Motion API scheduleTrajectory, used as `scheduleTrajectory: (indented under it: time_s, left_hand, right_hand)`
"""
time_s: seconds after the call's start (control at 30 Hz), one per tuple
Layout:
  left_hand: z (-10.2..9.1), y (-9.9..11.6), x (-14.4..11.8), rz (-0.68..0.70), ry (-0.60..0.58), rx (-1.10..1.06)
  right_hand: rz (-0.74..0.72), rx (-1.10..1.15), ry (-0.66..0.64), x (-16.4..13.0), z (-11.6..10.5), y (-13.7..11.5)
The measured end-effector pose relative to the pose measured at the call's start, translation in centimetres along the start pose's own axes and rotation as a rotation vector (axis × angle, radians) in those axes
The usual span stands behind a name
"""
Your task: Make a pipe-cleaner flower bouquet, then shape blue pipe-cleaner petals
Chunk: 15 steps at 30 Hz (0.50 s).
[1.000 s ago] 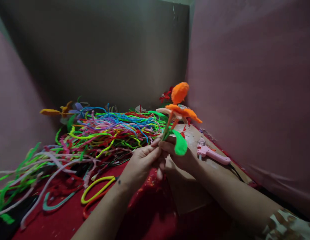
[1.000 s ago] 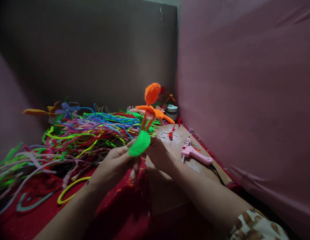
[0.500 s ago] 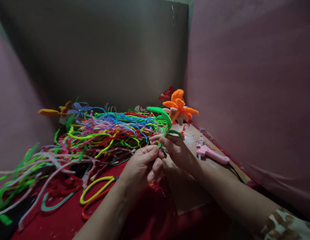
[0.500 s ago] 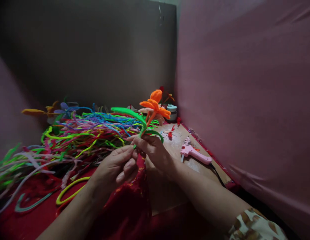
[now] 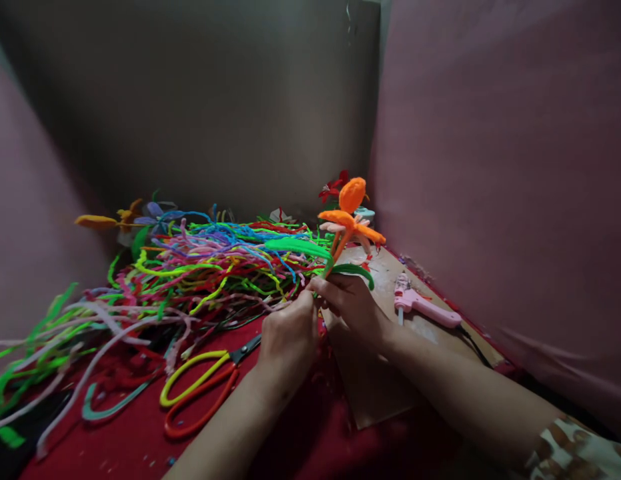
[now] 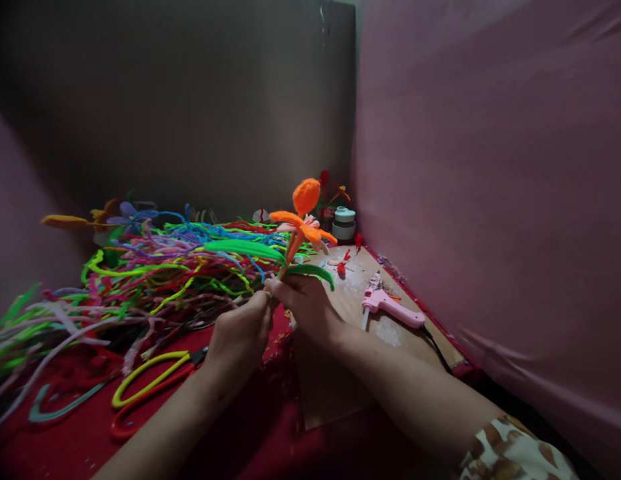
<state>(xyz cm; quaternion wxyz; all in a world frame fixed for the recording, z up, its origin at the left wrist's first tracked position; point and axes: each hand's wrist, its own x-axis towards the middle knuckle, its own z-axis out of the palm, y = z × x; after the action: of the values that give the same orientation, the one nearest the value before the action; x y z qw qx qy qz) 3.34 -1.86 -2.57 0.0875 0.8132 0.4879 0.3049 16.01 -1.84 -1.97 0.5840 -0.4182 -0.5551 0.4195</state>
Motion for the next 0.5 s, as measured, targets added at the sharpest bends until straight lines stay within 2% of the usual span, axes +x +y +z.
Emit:
scheduleTrajectory:
  time_s: [0.23,0.37,0.5]
  left_hand:
    - [-2.5,0.7,0.8,-0.186,-0.257,-0.863]
    - [-2.8,0.4,0.8,-0.287,-0.443,-1.391]
    - [-2.2,0.0,0.6,-0.289,-0.603,-1.678]
  right_hand:
    - [-0.163,0.055,-0.227,0.6,-1.0,0.2]
    - [-0.165,0.127,-0.295,0.6,-1.2,0.2]
    - [-0.102,0.247,-0.367,0.5,-1.3,0.4]
